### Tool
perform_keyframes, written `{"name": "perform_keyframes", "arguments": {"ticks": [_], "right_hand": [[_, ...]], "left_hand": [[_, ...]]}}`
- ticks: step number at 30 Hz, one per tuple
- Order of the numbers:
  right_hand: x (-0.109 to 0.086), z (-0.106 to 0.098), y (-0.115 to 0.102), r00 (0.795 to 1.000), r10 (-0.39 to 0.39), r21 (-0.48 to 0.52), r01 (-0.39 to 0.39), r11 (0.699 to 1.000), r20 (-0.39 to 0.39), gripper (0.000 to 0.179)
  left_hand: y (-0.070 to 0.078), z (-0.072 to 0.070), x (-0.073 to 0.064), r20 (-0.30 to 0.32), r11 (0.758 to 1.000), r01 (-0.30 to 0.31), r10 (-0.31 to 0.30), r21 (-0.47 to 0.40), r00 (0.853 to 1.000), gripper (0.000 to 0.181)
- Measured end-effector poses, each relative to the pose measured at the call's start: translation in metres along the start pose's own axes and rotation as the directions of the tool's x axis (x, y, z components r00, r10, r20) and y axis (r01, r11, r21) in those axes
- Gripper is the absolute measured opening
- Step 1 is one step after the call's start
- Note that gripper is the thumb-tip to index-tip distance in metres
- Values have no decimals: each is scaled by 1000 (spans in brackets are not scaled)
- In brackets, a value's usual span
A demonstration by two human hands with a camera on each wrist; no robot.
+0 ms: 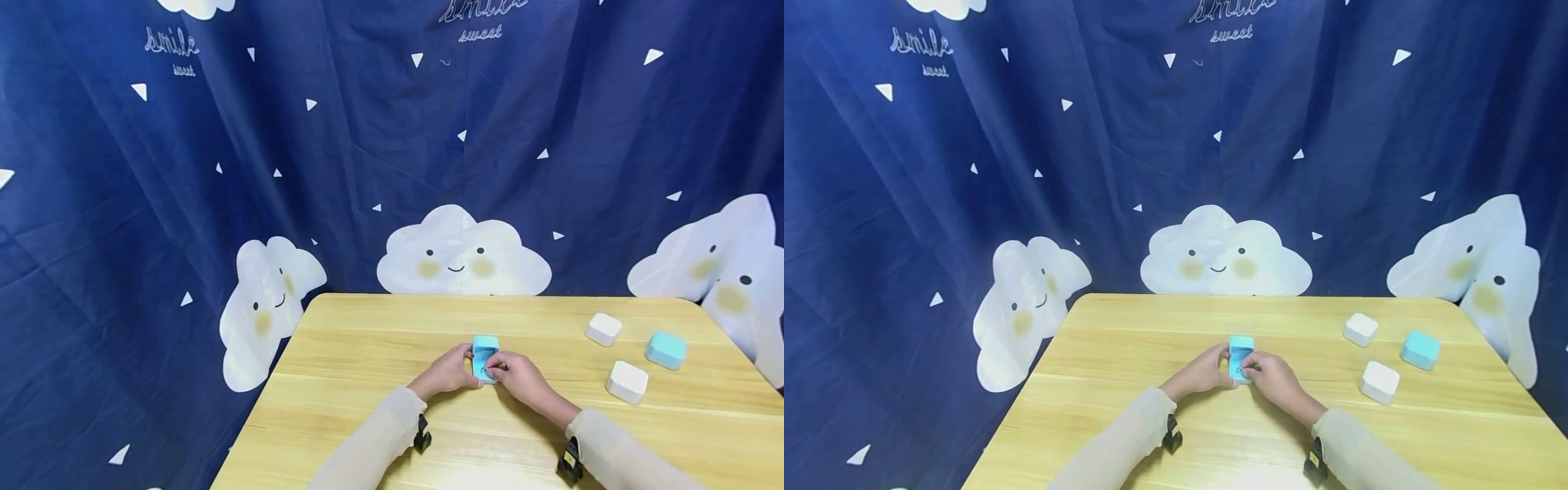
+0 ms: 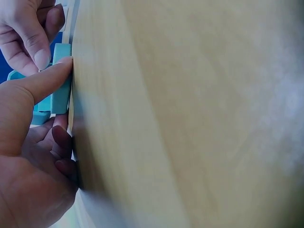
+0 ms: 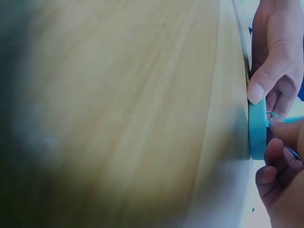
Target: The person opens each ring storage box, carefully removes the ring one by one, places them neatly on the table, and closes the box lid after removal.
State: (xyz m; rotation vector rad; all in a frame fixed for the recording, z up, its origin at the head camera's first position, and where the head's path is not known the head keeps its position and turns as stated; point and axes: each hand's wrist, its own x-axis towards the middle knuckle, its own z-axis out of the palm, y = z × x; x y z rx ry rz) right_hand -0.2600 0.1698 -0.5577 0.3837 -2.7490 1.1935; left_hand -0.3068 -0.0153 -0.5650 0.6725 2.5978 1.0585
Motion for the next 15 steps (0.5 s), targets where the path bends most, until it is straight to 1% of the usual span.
{"name": "perform_keyframes", "arguments": {"ticks": [6,9,15], "right_hand": [[1,-1,1,1000,12,19,-12,1000,0,6],[2,0,2,1000,15,34,-14,999,-10,3],[3,1,5,999,32,73,-30,997,-24,7]], "left_hand": [[1,-1,0,1,1000,9,-9,6,1000,74],[1,-1,0,1,1000,10,-10,9,1000,72],[1,0,1,3,1000,7,-7,5,1000,71]]}}
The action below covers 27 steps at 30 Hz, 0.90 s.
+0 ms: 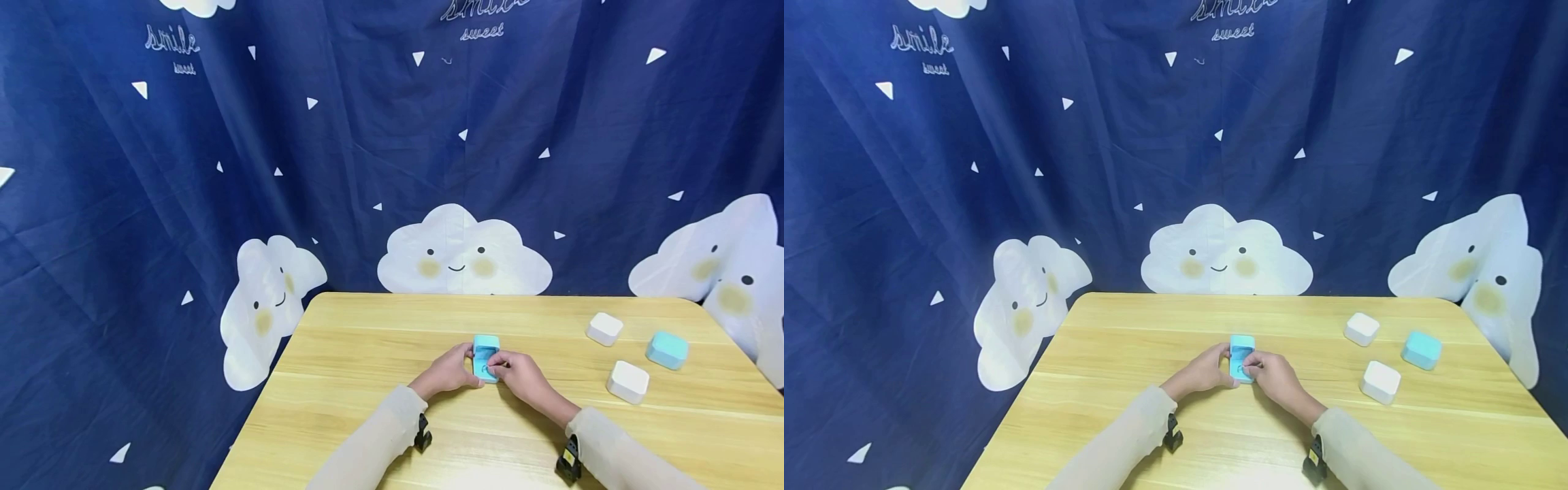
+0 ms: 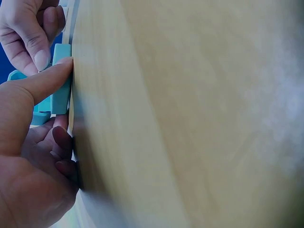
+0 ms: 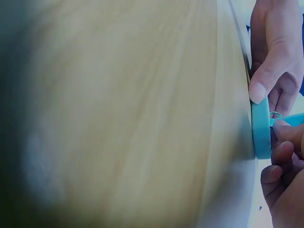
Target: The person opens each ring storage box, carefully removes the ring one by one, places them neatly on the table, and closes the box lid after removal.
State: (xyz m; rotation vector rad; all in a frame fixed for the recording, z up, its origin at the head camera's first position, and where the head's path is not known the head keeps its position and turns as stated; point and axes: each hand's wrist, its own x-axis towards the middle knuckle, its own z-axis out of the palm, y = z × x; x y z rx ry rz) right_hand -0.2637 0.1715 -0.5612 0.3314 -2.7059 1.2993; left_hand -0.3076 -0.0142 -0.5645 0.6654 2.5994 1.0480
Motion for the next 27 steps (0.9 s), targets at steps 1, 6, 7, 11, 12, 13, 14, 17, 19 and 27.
{"name": "perform_keyframes", "arguments": {"ticks": [1,6,7,11,12,13,14,17,19,27], "right_hand": [[0,0,0,1000,9,7,-9,1000,-2,6],[1,0,1,999,51,52,-51,997,-8,6],[1,0,1,998,56,62,-55,997,-8,7],[1,0,1,996,85,95,-84,992,-2,6],[1,0,1,996,91,101,-91,991,3,6],[1,0,1,995,98,106,-98,990,5,5],[1,0,1,994,111,114,-111,987,4,5],[2,-3,1,991,132,134,-131,982,3,5],[3,-4,0,989,149,153,-149,977,8,6],[4,-9,-1,984,175,169,-176,970,21,7]], "left_hand": [[0,0,0,2,1000,2,-2,2,1000,71],[1,0,0,2,1000,4,-4,3,1000,75],[0,0,0,0,1000,6,-6,2,1000,76],[0,1,0,-3,1000,19,-19,4,1000,78],[0,1,0,-2,1000,22,-22,3,1000,79],[0,1,0,-1,1000,23,-23,1,1000,78],[0,1,0,1,1000,24,-24,-3,1000,78],[0,1,0,4,999,32,-32,-7,999,77],[0,1,1,4,999,35,-35,-5,999,77],[0,1,0,-3,999,38,-38,-3,999,79]]}}
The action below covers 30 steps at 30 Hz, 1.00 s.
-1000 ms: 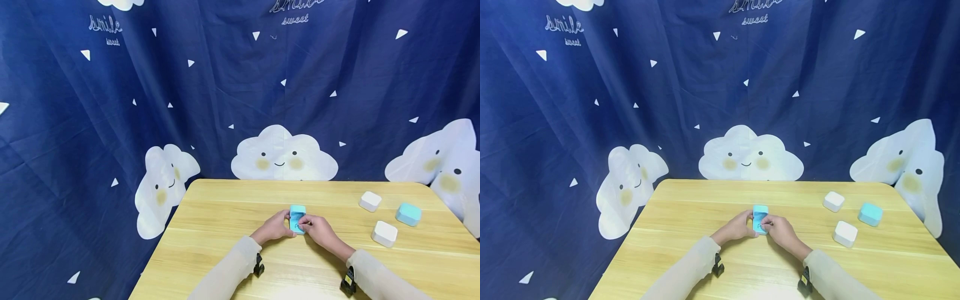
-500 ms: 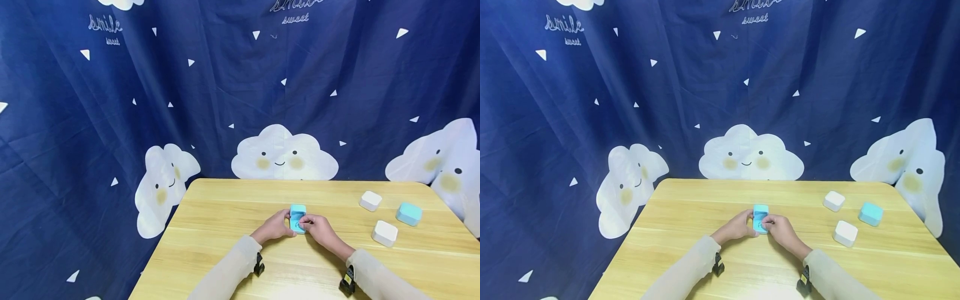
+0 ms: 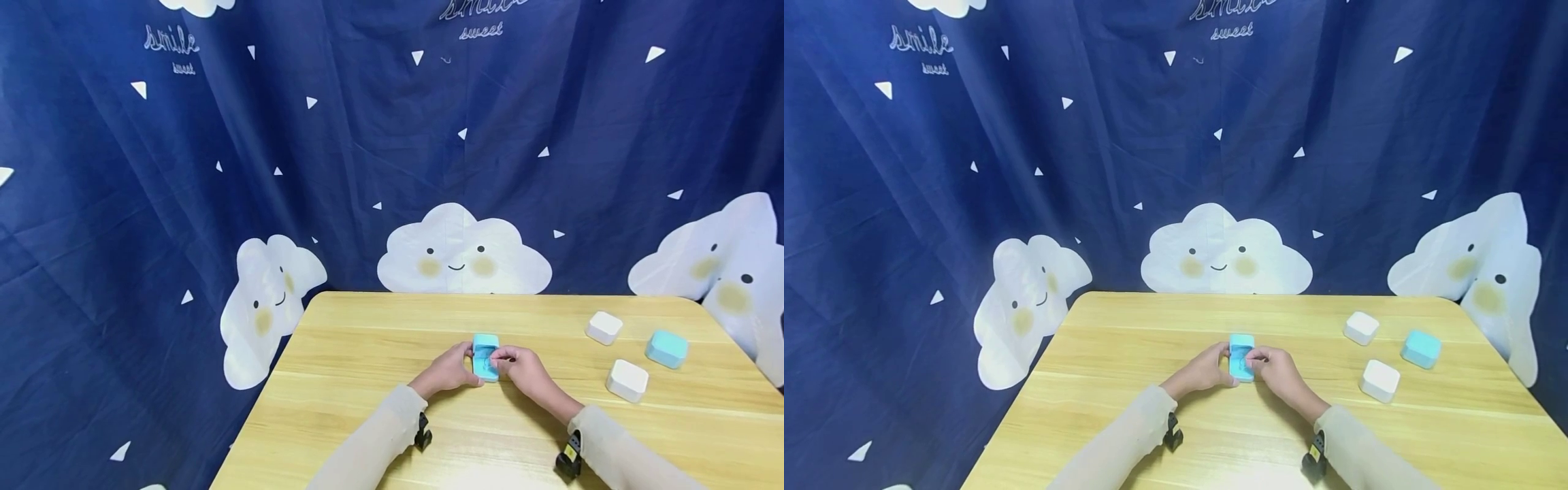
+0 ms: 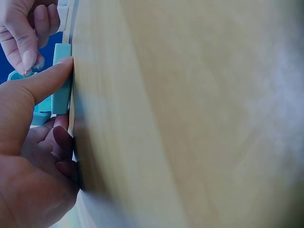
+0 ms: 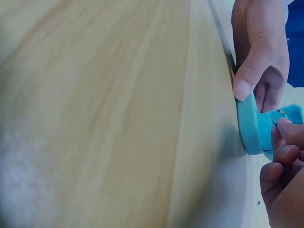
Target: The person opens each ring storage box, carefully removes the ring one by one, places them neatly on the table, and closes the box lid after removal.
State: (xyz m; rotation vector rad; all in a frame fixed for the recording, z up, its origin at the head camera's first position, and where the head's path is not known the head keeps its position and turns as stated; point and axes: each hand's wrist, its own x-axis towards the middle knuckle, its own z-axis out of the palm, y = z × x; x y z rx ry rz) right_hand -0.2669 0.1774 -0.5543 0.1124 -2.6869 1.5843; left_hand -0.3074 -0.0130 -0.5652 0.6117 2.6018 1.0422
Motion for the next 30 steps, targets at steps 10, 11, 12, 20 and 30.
{"name": "perform_keyframes", "arguments": {"ticks": [10,11,12,20,30], "right_hand": [[-7,-4,-11,1000,-18,-9,18,1000,6,6],[-9,-4,-12,1000,-19,-3,19,1000,8,6],[-10,-4,-13,1000,-22,-3,22,1000,11,7],[-26,-2,-20,999,-19,17,18,1000,50,9],[-42,2,-21,996,-3,-29,6,1000,87,5]], "left_hand": [[2,-1,-3,2,1000,2,-2,6,1000,78],[2,-1,-3,1,1000,1,-1,6,1000,78],[2,-1,-2,0,1000,-2,2,7,1000,77],[-1,-2,-1,0,1000,-9,9,1,1000,74],[2,-2,-3,-7,999,-23,24,40,1000,71]]}}
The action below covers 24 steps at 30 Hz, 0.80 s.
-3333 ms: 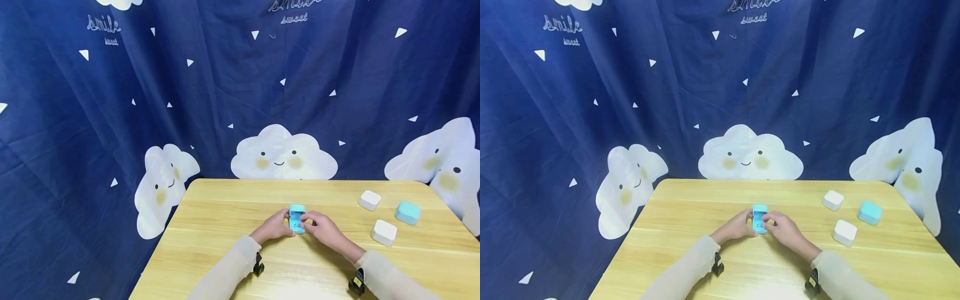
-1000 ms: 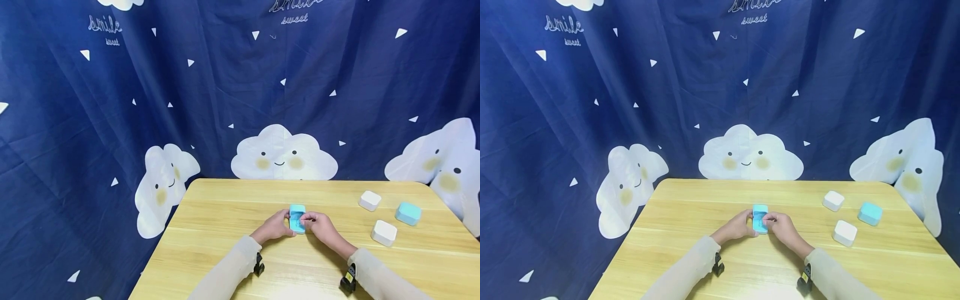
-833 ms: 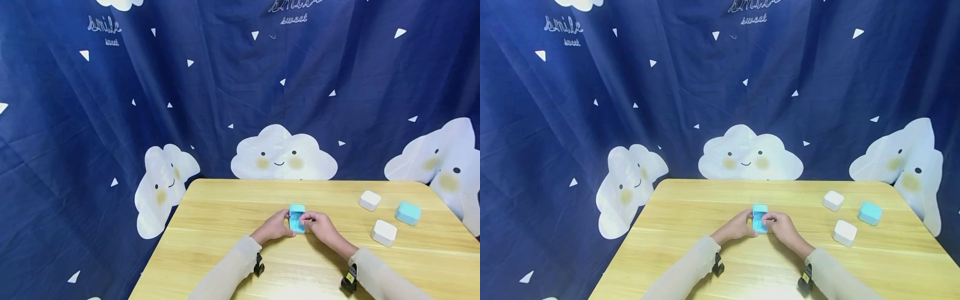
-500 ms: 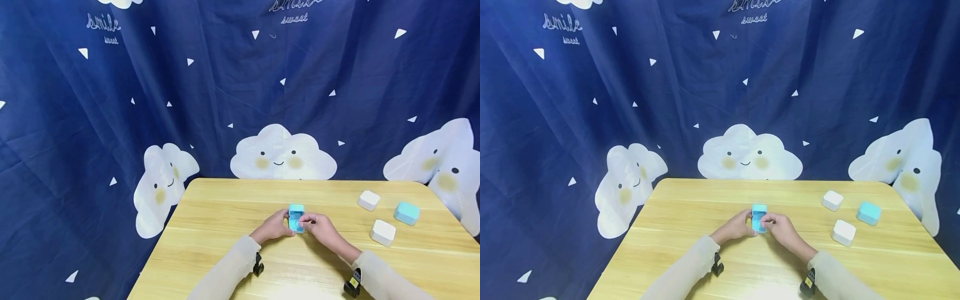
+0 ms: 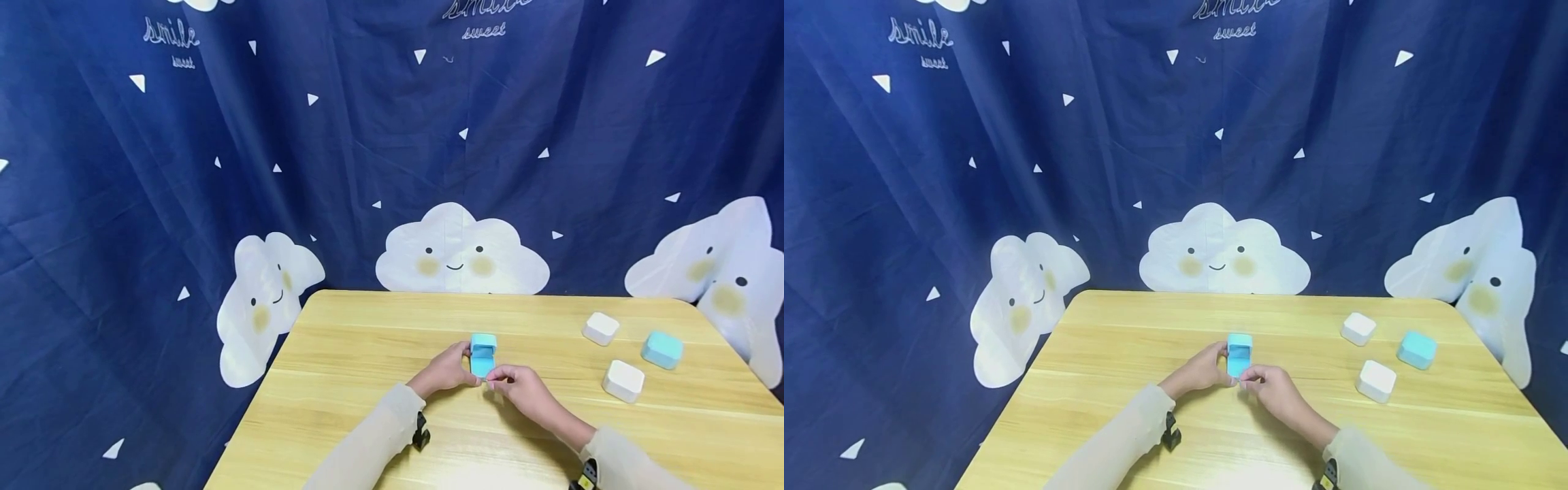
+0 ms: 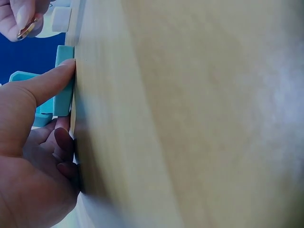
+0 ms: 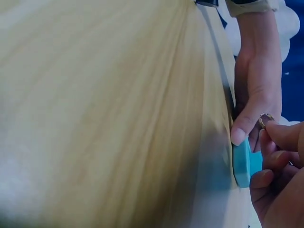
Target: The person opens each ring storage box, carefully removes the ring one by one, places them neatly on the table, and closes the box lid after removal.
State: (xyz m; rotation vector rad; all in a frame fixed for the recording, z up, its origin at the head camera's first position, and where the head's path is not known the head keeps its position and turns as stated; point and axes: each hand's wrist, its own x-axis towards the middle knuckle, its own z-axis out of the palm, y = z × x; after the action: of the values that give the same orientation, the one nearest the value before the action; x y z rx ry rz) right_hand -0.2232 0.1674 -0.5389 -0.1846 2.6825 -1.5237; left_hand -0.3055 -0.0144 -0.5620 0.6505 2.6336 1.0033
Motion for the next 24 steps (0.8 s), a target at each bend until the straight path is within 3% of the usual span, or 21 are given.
{"name": "perform_keyframes", "arguments": {"ticks": [8,24], "right_hand": [[-13,6,5,998,-55,-42,56,998,23,5],[-23,13,5,999,-34,-191,40,981,35,8]], "left_hand": [[-3,3,1,-2,1000,10,-10,2,1000,74],[-3,2,1,-7,1000,19,-19,-16,1000,71]]}}
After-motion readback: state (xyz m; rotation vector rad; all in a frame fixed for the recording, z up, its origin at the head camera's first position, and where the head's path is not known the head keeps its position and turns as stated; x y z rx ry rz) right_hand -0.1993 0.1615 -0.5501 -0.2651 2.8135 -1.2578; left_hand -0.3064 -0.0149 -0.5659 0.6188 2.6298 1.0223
